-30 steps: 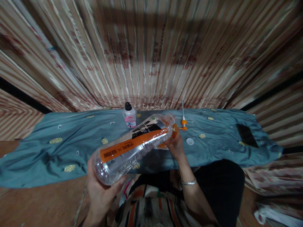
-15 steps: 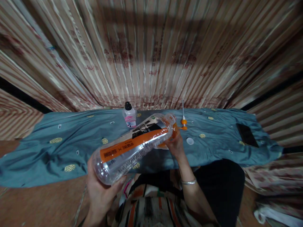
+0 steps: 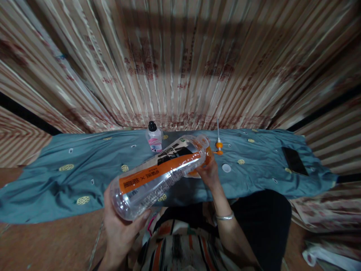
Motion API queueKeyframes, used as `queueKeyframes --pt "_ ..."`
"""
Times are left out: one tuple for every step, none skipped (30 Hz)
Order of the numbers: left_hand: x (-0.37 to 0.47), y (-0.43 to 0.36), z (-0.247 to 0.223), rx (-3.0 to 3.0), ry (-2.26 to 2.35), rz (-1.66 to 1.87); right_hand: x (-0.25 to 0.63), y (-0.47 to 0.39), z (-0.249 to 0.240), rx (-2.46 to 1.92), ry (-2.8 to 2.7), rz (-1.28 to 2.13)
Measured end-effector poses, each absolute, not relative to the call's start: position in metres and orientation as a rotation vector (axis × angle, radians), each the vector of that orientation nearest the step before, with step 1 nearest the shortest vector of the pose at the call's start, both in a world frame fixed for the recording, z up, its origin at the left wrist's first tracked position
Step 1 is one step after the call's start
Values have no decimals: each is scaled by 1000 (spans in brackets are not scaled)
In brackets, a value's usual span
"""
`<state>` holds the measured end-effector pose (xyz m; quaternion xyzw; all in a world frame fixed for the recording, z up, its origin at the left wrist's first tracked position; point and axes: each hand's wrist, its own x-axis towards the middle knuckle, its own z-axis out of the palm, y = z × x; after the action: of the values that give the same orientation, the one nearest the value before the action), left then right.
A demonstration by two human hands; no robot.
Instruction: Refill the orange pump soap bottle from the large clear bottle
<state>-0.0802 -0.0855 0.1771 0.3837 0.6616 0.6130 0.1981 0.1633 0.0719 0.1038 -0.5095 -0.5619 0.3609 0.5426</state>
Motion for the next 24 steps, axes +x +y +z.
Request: queueKeyframes --pt "-80 -86 177 1081 1849 1719 163 72 104 -1210 -1334 858" --pt "-81 -86 177 1090 1847 1720 163 72 105 -1209 -1331 857" --pt "-81 -86 177 1102 1843 1725 162 72 106 -1209 -1329 855" --pt "-82 -86 177 1114 1840 1730 162 71 107 -1208 -1327 852" --pt "-82 -87 177 1131 1838 1727 162 71 107 -1208 -1325 850" --pt "-83 -87 176 1150 1838 1716 162 71 108 -1210 -1323 846" --pt "-83 -87 175 1160 1842 1704 162 71 108 -1215 -1324 843" --pt "-84 -87 175 1156 1845 1699 163 71 108 -1223 -1327 841" --pt "-84 -87 174 1144 1846 1699 163 71 108 -1230 -1331 841" --pt "-84 -87 174 1126 1845 1701 163 71 107 -1236 -1334 842" --pt "-83 -87 174 1109 1845 1710 163 71 106 -1241 -1335 842" --pt "-83 -86 174 1096 1849 1720 163 71 105 -1244 -1333 841" --pt "-82 -86 175 1096 1852 1721 163 72 104 -1244 -1331 841" --pt "-81 -86 176 1102 1857 1721 163 72 103 -1241 -1329 841" --pt "-81 -87 176 1104 1863 1720 163 72 103 -1239 -1329 842" --pt "-80 -87 177 1102 1868 1722 163 72 102 -1239 -1330 844" --pt "-81 -87 177 1098 1870 1723 163 72 101 -1239 -1333 846" --pt "-82 -88 177 1097 1871 1722 164 72 101 -1243 -1333 845" --pt "-83 -88 176 1105 1868 1709 164 72 101 -1249 -1334 842" --pt "-84 -89 175 1116 1865 1693 164 72 101 -1257 -1334 837" --pt "-85 -89 174 1130 1860 1675 164 72 101 -1262 -1335 833" --pt "-86 -89 173 1138 1853 1662 164 71 101 -1264 -1337 835" --pt "-86 -90 172 1139 1847 1658 164 71 101 -1265 -1338 839" --pt "-87 -90 171 1132 1844 1666 164 71 102 -1267 -1337 845"
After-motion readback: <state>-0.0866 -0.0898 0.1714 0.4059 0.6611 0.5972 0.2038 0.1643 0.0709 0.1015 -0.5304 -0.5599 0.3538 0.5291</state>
